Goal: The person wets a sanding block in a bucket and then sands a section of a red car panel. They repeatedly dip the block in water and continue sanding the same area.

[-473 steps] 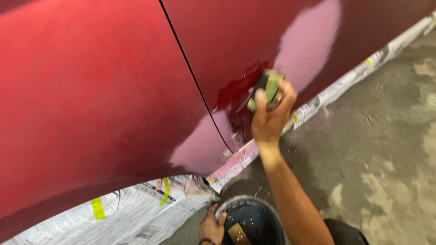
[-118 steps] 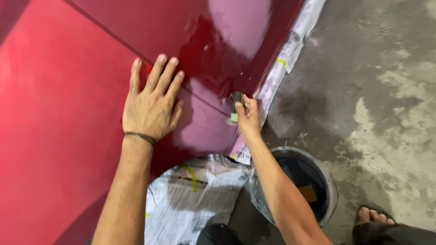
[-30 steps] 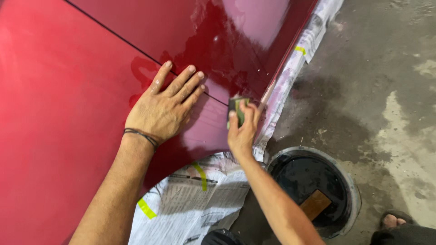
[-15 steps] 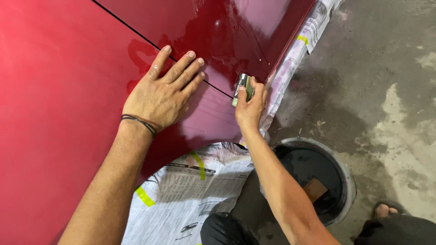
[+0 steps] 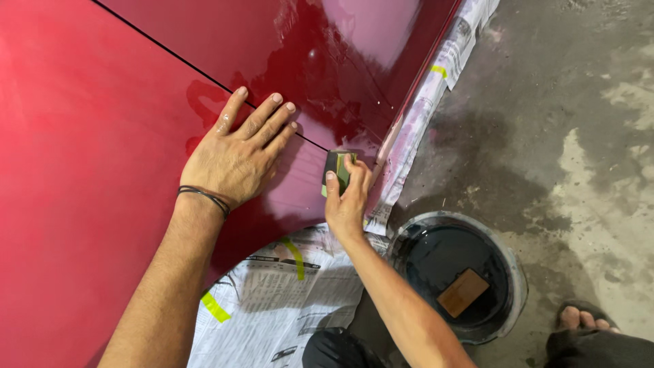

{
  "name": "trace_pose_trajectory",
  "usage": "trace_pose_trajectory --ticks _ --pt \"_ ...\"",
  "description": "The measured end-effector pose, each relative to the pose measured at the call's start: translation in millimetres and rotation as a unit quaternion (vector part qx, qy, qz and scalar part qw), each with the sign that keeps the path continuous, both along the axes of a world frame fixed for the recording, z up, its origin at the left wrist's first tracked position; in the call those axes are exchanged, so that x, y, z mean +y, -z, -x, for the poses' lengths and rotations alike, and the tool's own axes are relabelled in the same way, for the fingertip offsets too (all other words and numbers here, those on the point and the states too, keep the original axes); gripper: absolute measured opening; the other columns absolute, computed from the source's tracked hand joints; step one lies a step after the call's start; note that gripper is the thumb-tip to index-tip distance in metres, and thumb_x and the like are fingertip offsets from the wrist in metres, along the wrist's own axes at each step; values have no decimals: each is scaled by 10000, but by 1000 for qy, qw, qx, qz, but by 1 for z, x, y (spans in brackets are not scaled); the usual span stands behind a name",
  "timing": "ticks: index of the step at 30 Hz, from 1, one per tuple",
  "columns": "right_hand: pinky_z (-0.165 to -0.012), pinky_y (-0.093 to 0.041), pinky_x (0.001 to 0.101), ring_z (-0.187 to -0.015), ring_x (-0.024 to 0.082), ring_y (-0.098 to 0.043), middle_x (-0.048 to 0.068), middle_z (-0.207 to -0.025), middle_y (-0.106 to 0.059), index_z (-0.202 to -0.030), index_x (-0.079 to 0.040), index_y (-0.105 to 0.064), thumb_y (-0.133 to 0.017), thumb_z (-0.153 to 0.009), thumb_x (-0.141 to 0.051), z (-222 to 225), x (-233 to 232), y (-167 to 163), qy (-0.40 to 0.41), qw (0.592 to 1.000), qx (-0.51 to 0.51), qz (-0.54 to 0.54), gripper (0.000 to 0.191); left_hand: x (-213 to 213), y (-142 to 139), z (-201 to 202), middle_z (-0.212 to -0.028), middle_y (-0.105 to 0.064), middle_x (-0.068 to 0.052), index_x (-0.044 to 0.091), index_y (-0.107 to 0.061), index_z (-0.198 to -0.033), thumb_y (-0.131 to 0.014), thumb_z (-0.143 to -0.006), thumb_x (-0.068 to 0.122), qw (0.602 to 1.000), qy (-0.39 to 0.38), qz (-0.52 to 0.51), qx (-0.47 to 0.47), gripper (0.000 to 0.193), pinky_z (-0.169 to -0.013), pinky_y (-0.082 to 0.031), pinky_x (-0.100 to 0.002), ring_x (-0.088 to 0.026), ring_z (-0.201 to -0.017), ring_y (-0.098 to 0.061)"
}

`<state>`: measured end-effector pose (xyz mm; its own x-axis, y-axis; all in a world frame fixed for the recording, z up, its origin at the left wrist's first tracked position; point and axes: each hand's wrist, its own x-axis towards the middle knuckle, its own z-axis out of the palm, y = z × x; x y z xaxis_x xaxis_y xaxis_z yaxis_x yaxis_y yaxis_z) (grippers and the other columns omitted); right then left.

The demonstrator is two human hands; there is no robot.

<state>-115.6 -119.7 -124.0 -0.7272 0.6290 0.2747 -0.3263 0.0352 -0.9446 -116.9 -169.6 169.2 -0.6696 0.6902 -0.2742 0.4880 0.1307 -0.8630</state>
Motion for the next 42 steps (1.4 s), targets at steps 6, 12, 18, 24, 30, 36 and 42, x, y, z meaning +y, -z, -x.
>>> trace_pose_trajectory --ticks 6,12,18,24,30,36,42 --pt "-1087 -419 492 -1244 400 -540 242 -1323 -526 -1348 -30 -488 -623 -1017 -239 -28 -19 14 -8 991 -108 76 415 2 -1 -4 -1668 -340 67 257 -483 -1524 -573 -920 473 1000 22 -8 14 647 -1268 -115 -497 -141 -1545 -244" --pt "-1050 -421 487 -1227 392 -524 246 -1325 -482 -1368 -39 -499 -619 -1010 -223 -39 -30 10 -25 992 -97 78 419 4 1 -4 -1648 -363 61 255 -508 -1502 -586 -869 483 1000 7 -11 2 677 -1257 -133 -498 -140 -1533 -265" --pt "-1061 -416 474 -1232 371 -538 206 -1309 -526 -1332 -39 -508 -625 -1017 -225 -22 -28 28 6 990 -109 89 384 2 1 -3 -1644 -381 64 255 -525 -1500 -583 -912 474 999 26 -22 13 631 -1261 -156 -495 -139 -1527 -285" --pt "-1028 -412 480 -1218 351 -533 185 -1262 -508 -1367 -58 -475 -568 -1030 -237 -23 -31 19 -36 975 -186 119 393 4 2 -2 -1642 -395 75 272 -517 -1503 -579 -896 501 999 28 -9 20 652 -1259 -156 -488 -131 -1519 -300" --pt "-1016 -419 492 -1237 347 -518 212 -1308 -464 -1339 -41 -480 -534 -1068 -229 -35 -29 11 -50 990 -106 73 334 5 1 -3 -1647 -381 69 268 -522 -1502 -586 -913 492 999 24 -22 10 633 -1272 -147 -492 -138 -1536 -269" --pt "-944 -479 462 -1128 370 -575 192 -1241 -559 -1312 -39 -553 -594 -1004 -221 -22 -16 34 -38 980 -183 64 360 3 1 -2 -1647 -355 61 266 -513 -1496 -593 -869 501 1000 12 -6 9 675 -1251 -141 -499 -147 -1525 -263" --pt "-1026 -454 469 -1193 397 -564 229 -1252 -563 -1331 -26 -544 -618 -993 -168 -17 -13 36 -10 995 -94 33 374 1 1 -1 -1644 -366 66 264 -512 -1502 -586 -905 483 999 25 -18 7 640 -1258 -140 -496 -137 -1527 -271"
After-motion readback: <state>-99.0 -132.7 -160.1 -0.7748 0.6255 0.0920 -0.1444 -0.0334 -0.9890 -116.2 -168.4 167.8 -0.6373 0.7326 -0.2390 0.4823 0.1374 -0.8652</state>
